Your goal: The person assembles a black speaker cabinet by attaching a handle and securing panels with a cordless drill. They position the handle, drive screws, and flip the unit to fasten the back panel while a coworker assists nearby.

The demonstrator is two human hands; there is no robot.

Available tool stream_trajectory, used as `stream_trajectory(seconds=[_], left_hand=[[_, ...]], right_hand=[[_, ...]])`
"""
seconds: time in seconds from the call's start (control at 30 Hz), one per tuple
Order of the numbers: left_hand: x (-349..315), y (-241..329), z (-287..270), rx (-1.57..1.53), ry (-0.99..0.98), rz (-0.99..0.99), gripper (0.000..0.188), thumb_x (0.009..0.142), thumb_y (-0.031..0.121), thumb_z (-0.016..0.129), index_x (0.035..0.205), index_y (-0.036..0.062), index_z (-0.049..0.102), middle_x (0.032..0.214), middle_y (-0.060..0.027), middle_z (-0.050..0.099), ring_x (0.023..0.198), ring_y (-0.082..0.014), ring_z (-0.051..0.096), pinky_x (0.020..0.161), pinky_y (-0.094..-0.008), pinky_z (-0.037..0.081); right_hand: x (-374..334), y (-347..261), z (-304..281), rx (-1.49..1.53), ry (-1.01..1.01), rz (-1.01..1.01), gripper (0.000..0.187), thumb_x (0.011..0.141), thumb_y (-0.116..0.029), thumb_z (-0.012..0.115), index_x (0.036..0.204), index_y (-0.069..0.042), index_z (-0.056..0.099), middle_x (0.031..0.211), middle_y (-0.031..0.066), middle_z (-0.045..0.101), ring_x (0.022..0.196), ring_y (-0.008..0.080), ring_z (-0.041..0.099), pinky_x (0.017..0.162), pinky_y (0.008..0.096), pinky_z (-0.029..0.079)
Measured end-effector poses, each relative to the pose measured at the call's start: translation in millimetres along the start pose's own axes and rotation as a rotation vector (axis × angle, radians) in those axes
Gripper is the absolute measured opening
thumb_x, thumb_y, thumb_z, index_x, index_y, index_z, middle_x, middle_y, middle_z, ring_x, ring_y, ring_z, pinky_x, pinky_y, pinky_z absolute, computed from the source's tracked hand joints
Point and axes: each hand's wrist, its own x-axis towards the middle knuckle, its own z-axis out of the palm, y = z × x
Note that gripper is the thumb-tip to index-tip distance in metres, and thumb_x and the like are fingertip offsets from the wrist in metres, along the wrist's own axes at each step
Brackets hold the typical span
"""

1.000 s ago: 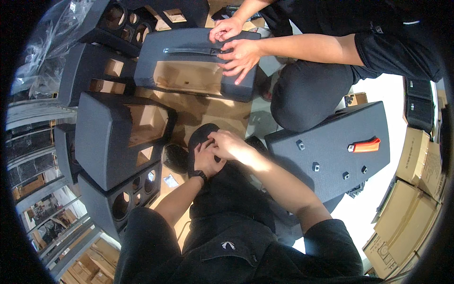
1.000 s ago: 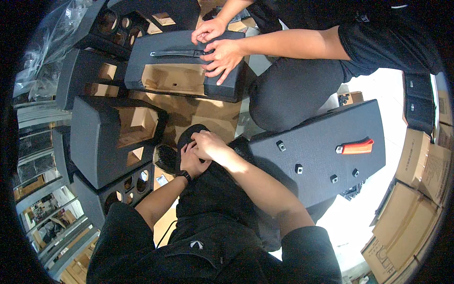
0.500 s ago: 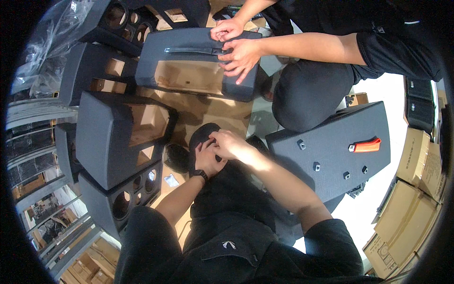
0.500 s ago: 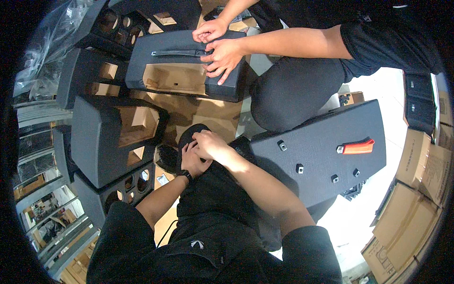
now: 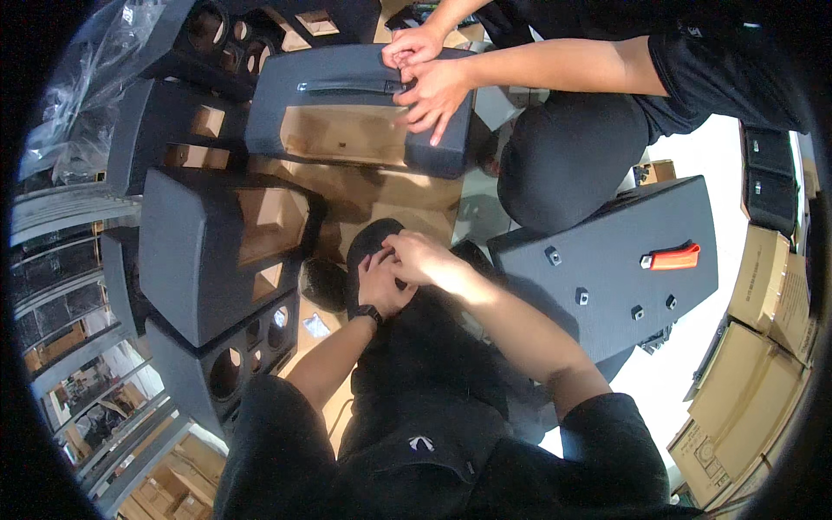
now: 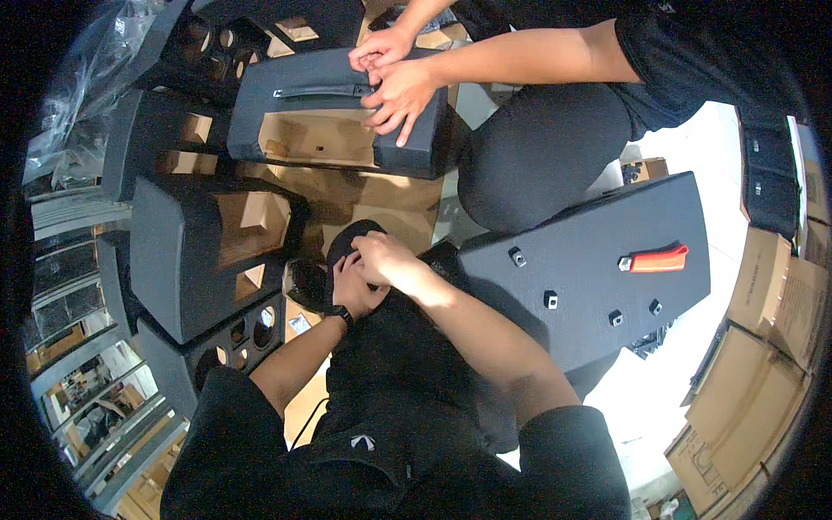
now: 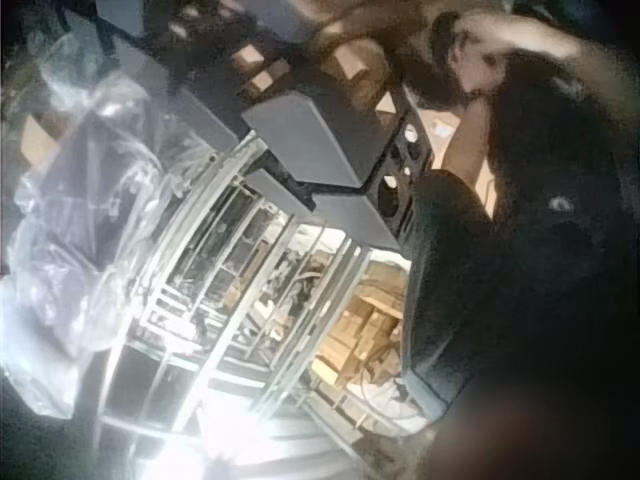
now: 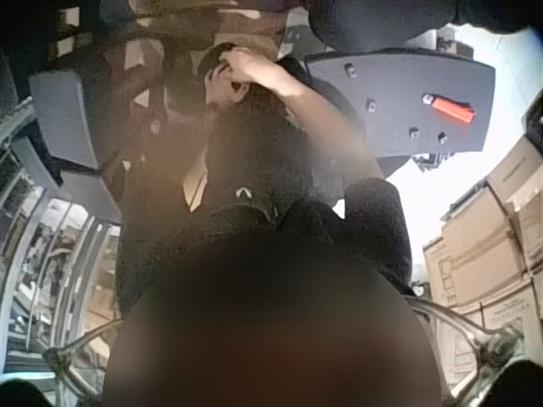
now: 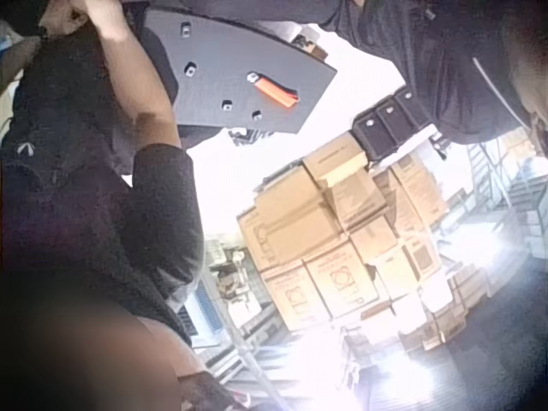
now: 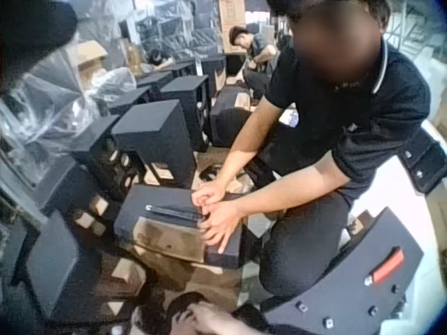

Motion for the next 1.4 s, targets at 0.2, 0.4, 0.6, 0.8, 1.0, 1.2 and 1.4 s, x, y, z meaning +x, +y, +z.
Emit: stream_trajectory(seconds=[0.2,0.4,0.6,0.8,1.0,1.2,1.4], left_hand=[[1.8,-1.6,3.2,-0.086,0.087,0.024,0.057,0.080,0.047,0.075,0.127,0.0136,0.072,0.136,-0.0092,0.068,0.145,-0.0291,0.044,0.123,-0.0530,0.023],[1.7,-4.1,5.7,-0.032,0.045,0.014,0.056,0.081,0.048,0.074,0.127,0.0162,0.072,0.135,-0.0071,0.068,0.145,-0.0283,0.043,0.124,-0.0529,0.023],[2.1,-1.0,1.4,-0.038,0.023,-0.001,0.055,0.081,0.048,0.075,0.127,0.0162,0.072,0.136,-0.0068,0.068,0.145,-0.0280,0.043,0.123,-0.0533,0.023],[1.0,0.3,1.1,-0.040,0.040,0.005,0.050,0.082,0.043,0.075,0.125,0.0161,0.072,0.136,-0.0054,0.066,0.145,-0.0276,0.043,0.123,-0.0542,0.023],[0.9,1.8,-2.3,-0.033,0.000,-0.007,0.051,0.082,0.040,0.075,0.127,0.0156,0.070,0.138,-0.0053,0.065,0.147,-0.0268,0.043,0.123,-0.0548,0.024],[0.5,2.2,-2.3,-0.029,0.019,-0.001,0.053,0.081,0.039,0.076,0.128,0.0153,0.069,0.138,-0.0064,0.065,0.146,-0.0272,0.043,0.123,-0.0548,0.024],[0.7,1.0,-2.5,-0.028,-0.002,-0.006,0.053,0.082,0.038,0.076,0.128,0.0151,0.069,0.138,-0.0059,0.065,0.146,-0.0271,0.043,0.124,-0.0547,0.024]], right_hand=[[4.1,4.9,-0.5,-0.033,-0.009,-0.017,0.042,0.085,-0.016,0.067,0.124,-0.001,0.070,0.123,0.0259,0.068,0.118,0.0410,0.066,0.100,0.0484,0.055],[4.4,7.7,2.5,-0.039,0.010,-0.040,0.043,0.084,-0.017,0.067,0.124,0.000,0.070,0.123,0.0253,0.068,0.118,0.0414,0.066,0.101,0.0483,0.055],[2.6,7.2,1.1,-0.061,0.014,-0.054,0.045,0.083,-0.019,0.069,0.123,0.000,0.070,0.122,0.0251,0.069,0.118,0.0414,0.066,0.101,0.0482,0.055],[1.3,3.6,-1.1,-0.064,0.009,-0.021,0.043,0.085,-0.022,0.069,0.123,-0.001,0.070,0.119,0.0244,0.069,0.117,0.0412,0.066,0.099,0.0485,0.054],[0.8,2.3,-3.5,-0.059,-0.009,-0.019,0.043,0.086,-0.023,0.069,0.123,-0.002,0.070,0.119,0.0242,0.069,0.117,0.0407,0.066,0.100,0.0476,0.054],[1.8,5.1,-1.8,-0.042,-0.001,-0.031,0.043,0.086,-0.022,0.070,0.123,-0.001,0.070,0.119,0.0242,0.069,0.116,0.0406,0.066,0.100,0.0471,0.054],[1.7,3.3,-2.6,-0.054,-0.014,-0.026,0.044,0.085,-0.022,0.070,0.123,0.001,0.070,0.120,0.0250,0.069,0.118,0.0413,0.065,0.100,0.0474,0.054]])
